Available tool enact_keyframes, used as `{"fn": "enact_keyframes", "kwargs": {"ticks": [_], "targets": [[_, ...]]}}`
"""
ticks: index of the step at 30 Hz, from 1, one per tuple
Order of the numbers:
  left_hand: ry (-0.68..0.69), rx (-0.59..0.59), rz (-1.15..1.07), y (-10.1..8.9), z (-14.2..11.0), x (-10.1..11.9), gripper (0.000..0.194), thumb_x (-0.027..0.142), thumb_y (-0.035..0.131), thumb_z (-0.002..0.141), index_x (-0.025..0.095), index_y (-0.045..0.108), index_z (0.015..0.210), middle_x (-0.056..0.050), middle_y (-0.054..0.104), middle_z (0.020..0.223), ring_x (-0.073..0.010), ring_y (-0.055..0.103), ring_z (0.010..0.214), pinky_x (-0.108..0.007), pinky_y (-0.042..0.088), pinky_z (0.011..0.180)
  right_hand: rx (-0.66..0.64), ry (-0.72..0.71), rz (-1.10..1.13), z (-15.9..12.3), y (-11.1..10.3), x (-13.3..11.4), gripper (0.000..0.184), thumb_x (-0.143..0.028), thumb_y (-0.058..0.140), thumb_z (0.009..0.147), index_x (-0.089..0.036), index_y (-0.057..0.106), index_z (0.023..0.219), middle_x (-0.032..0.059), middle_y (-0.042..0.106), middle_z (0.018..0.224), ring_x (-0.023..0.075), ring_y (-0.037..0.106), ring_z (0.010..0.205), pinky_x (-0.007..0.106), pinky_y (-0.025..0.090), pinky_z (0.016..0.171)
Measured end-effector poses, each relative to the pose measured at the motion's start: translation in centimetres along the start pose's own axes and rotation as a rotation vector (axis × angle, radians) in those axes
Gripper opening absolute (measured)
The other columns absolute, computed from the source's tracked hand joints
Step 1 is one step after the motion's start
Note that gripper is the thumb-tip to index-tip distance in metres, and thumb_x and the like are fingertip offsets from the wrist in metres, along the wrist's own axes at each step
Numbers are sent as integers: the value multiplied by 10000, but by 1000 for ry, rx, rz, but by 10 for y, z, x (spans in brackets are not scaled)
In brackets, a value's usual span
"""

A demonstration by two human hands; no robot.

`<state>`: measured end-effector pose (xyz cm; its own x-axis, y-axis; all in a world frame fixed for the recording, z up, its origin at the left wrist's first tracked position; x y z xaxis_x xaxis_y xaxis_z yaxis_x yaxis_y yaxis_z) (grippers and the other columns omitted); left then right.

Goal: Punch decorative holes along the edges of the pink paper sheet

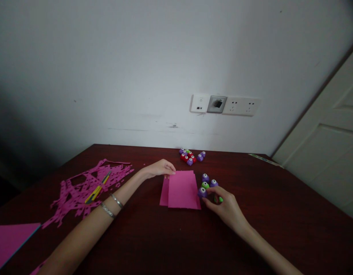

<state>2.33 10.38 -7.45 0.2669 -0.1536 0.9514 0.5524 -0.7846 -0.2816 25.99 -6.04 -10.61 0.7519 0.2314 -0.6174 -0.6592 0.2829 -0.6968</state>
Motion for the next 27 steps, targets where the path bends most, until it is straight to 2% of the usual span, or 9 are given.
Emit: {"fn": "enact_keyframes", "kwargs": {"ticks": [11, 27], "targets": [[-11, -31, -47, -1, 3, -9, 225, 282, 669, 672, 116, 665, 824, -10, 603, 641, -84, 515, 563, -257, 402, 592, 0, -34, -27, -1, 2, -2, 155, -308, 592, 743, -191, 624, 839, 20, 604, 711, 128, 481, 555, 249, 408, 521], [-74, 17, -97, 2, 4, -15, 234, 262, 700, 637, 107, 670, 810, -26, 625, 666, -92, 549, 601, -241, 424, 596, -15, -29, -28, -2, 0, -8, 133, -284, 601, 733, -198, 632, 829, 17, 605, 712, 123, 473, 553, 245, 406, 513]]}}
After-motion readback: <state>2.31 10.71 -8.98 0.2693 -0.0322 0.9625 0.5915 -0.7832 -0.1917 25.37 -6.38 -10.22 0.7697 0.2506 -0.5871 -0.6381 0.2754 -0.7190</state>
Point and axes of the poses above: each hand's wrist, its own z-axis towards the middle knuckle, its own y-axis out of the palm, x = y × z, the point moved 1 cm from there along z, towards the middle knuckle
